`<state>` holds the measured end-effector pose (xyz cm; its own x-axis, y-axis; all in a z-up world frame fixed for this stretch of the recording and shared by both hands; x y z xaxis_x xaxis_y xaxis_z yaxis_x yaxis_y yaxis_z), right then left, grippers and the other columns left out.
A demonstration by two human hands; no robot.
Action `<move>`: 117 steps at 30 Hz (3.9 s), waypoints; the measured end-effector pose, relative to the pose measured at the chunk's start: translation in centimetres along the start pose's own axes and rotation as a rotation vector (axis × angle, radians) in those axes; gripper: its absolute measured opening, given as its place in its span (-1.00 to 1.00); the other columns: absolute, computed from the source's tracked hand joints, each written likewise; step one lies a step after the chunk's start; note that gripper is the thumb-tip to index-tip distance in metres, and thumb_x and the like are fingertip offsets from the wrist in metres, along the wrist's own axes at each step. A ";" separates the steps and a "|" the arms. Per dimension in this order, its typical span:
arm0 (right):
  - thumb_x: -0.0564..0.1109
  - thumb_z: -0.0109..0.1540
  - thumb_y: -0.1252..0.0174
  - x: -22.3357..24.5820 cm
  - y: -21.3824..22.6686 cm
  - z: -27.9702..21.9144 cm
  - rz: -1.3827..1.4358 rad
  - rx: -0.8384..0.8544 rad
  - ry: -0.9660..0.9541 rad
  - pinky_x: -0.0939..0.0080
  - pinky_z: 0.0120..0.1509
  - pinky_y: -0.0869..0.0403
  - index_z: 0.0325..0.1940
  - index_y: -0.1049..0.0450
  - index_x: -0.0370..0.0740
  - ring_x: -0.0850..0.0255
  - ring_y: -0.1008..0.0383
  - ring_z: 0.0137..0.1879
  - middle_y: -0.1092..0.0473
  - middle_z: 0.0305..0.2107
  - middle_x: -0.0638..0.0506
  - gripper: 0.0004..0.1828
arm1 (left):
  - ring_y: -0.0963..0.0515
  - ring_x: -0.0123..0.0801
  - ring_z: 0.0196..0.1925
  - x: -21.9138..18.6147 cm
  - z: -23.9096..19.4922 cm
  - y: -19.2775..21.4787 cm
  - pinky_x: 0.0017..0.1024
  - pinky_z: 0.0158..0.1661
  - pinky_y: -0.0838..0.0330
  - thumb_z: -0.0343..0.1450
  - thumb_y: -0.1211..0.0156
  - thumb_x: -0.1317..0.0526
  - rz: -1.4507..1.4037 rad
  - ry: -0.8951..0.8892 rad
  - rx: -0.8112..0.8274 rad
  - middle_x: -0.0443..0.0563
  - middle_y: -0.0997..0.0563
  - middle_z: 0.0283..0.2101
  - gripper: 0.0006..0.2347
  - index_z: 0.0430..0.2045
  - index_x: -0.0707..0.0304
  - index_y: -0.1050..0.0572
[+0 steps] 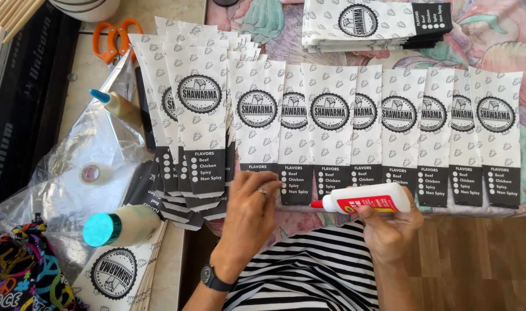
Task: Applying glue to the edges of paper shawarma wraps and pressing them to seal.
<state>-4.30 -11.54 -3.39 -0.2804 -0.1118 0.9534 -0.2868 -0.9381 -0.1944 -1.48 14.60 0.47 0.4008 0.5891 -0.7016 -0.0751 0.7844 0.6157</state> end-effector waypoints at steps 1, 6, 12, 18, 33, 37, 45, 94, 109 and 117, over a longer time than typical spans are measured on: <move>-0.22 0.13 -0.39 -0.2 -0.1 -0.1 -0.001 -0.001 -0.004 0.22 -0.40 -0.72 -0.12 -0.48 -0.28 0.12 -0.60 -0.33 -0.50 -0.41 -0.01 -0.70 | -0.43 -0.13 0.01 0.1 -0.3 0.5 -0.25 0.05 -0.37 0.43 -0.15 0.45 0.000 0.002 0.003 0.13 -0.62 -0.02 -0.83 -0.14 0.43 -0.59; -0.28 0.06 -0.43 -0.5 -3.9 -0.1 0.007 0.052 -0.054 0.29 -0.09 -0.62 -0.28 -0.43 -0.20 0.24 -0.52 -0.28 -0.46 -0.44 0.06 -0.71 | -0.45 -0.04 -0.01 1.1 -1.4 2.4 -0.17 0.03 -0.46 0.42 -0.22 0.40 0.125 0.135 -0.044 0.16 -0.55 -0.07 -0.86 -0.18 0.49 -0.55; -0.25 0.01 -0.48 -0.7 -8.3 -0.3 -0.180 0.241 -0.042 0.33 -0.17 -0.63 -0.28 -0.49 -0.34 0.20 -0.61 -0.26 -0.53 -0.42 -0.02 -0.68 | -0.38 -0.03 0.14 1.0 -1.6 3.9 -0.17 0.10 -0.45 0.36 -0.21 0.40 0.037 0.198 0.126 0.19 -0.50 0.06 -0.70 -0.03 0.57 -0.51; -0.20 0.00 -0.51 -1.6 -11.5 -0.9 -0.180 0.315 0.013 0.34 -0.23 -0.58 -0.21 -0.49 -0.27 0.23 -0.56 -0.29 -0.53 -0.43 0.00 -0.63 | -0.36 -0.02 0.16 1.6 -1.7 4.5 -0.13 0.09 -0.46 0.22 -0.11 0.49 -0.008 0.190 0.177 0.21 -0.47 0.12 -0.59 0.00 0.57 -0.50; -0.20 0.03 -0.48 -0.5 -7.9 -1.1 -0.184 0.188 0.059 0.34 -0.19 -0.64 -0.19 -0.50 -0.25 0.24 -0.57 -0.28 -0.49 -0.43 0.06 -0.65 | -0.43 -0.09 0.09 1.8 -1.9 3.3 -0.20 0.09 -0.45 0.36 -0.24 0.42 0.005 0.199 0.043 0.15 -0.52 0.02 -0.76 -0.10 0.51 -0.54; -0.17 0.03 -0.49 -1.1 -9.8 -1.4 -0.250 0.231 0.035 0.40 -0.26 -0.56 -0.24 -0.47 -0.24 0.29 -0.52 -0.30 -0.47 -0.47 0.09 -0.65 | -0.42 -0.11 0.07 1.6 -1.7 3.6 -0.20 0.06 -0.47 0.38 -0.18 0.44 0.005 0.201 0.041 0.15 -0.51 0.03 -0.79 -0.12 0.52 -0.54; -0.22 0.03 -0.48 -1.6 -9.7 -1.9 -0.087 0.235 0.065 0.37 -0.24 -0.68 -0.18 -0.50 -0.23 0.23 -0.60 -0.29 -0.52 -0.42 0.07 -0.65 | -0.42 -0.05 0.06 1.7 -1.9 3.5 -0.19 0.08 -0.47 0.40 0.16 0.61 0.035 0.153 0.039 0.24 -0.52 0.04 -0.69 -0.09 0.59 -0.54; -0.24 0.26 -0.26 6.8 30.3 9.3 -0.884 0.185 0.470 0.06 0.18 -0.56 -0.23 -0.65 -0.22 -0.03 -0.60 0.14 -0.59 -0.05 -0.07 -0.93 | -0.61 0.04 0.09 -21.1 7.0 -33.7 -0.05 0.22 -0.42 0.47 -0.10 0.42 0.003 -0.643 0.112 0.33 -0.52 -0.10 -0.89 -0.43 0.51 -0.55; -0.25 0.08 -0.48 6.4 29.1 10.1 -0.767 -0.015 0.227 0.25 -0.07 -0.57 -0.49 -0.49 -0.20 0.18 -0.65 -0.15 -0.58 -0.24 0.02 -0.77 | -0.61 -0.10 0.00 -21.4 9.2 -34.9 -0.12 0.20 -0.27 0.22 -0.35 0.43 -0.225 -0.063 0.330 0.08 -0.44 -0.15 -0.86 -0.69 0.37 -0.46; -0.26 0.21 -0.42 5.7 28.7 9.9 -0.827 -0.106 0.256 0.16 0.07 -0.53 -0.29 -0.43 -0.26 0.13 -0.62 -0.07 -0.56 -0.25 -0.02 -0.76 | -0.55 0.07 0.17 -21.1 9.4 -35.1 -0.02 0.25 -0.25 0.23 -0.32 0.50 -0.263 -0.061 0.373 0.04 -0.40 -0.14 -0.86 -0.50 0.37 -0.47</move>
<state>-5.01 -42.34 -1.26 -0.1380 0.6809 0.7193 -0.5693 -0.6488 0.5050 1.24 -27.20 -2.95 0.4163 0.3578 -0.8359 0.3655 0.7759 0.5142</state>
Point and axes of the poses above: each hand's wrist, its own z-axis towards the middle knuckle, its own y-axis out of the back of the hand, x = y × z, the point moved 1 cm from there along z, towards the middle knuckle
